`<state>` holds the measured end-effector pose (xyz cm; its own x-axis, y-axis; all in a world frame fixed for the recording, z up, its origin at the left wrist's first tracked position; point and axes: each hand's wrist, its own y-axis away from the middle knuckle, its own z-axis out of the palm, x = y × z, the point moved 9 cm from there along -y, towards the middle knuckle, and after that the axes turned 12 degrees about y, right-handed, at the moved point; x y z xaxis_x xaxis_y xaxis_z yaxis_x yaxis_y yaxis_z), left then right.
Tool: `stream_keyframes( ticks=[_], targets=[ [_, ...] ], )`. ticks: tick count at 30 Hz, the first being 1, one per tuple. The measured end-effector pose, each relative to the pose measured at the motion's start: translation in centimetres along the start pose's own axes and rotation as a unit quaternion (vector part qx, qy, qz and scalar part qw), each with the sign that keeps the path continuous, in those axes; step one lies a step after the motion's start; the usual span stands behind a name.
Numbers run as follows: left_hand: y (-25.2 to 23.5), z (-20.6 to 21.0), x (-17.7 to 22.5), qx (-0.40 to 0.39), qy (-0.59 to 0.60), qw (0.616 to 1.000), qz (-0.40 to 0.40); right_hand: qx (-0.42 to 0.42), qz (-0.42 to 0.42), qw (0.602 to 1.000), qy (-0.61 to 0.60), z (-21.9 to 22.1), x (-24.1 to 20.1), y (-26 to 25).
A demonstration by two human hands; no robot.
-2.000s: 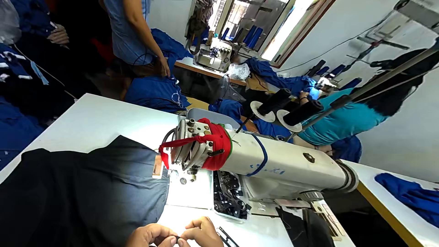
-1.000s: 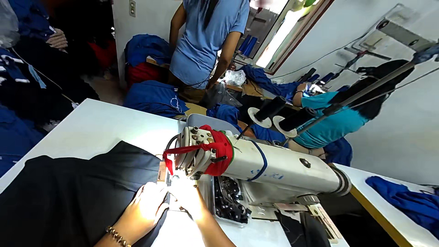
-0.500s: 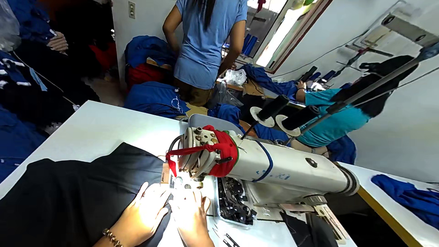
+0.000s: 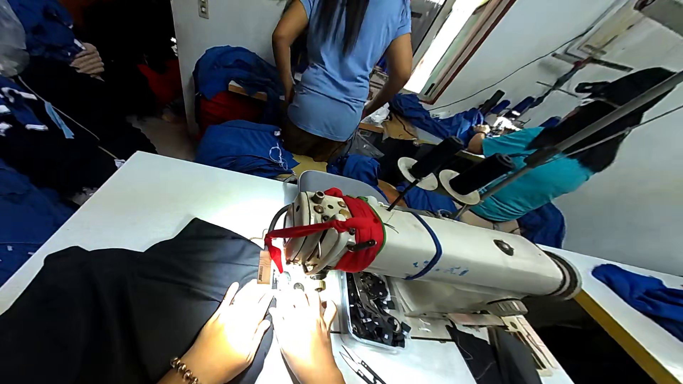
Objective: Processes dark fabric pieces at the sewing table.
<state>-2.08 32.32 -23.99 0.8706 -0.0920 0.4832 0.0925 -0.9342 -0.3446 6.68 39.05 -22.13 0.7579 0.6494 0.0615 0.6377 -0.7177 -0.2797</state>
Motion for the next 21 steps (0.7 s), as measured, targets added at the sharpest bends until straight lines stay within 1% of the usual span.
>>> stream_keyframes(
  ticks=[3, 10, 14, 16, 21],
  targets=[
    [0.0, 0.25, 0.0, -0.01, 0.002, 1.0, -0.011, -0.02, -0.009, 1.0, -0.011, 0.36, 0.16, -0.06],
    [0.03, 0.33, 0.18, -0.007, 0.006, 1.0, -0.024, -0.004, -0.021, 0.999, -0.034, 0.15, 0.34, -0.25],
    [-0.19, 0.77, 0.11, -0.025, 0.02, 0.999, -0.037, -0.02, -0.021, 0.999, -0.031, 0.07, 0.37, -0.3],
    [-0.26, 0.89, 0.16, -0.036, 0.022, 0.998, -0.046, -0.006, -0.022, 0.999, -0.036, 0.1, 0.45, -0.33],
    [0.01, 0.69, 0.47, 0.006, 0.007, 0.999, -0.034, -0.035, -0.027, 0.999, -0.02, 0.33, 0.3, -0.53]
  ],
)
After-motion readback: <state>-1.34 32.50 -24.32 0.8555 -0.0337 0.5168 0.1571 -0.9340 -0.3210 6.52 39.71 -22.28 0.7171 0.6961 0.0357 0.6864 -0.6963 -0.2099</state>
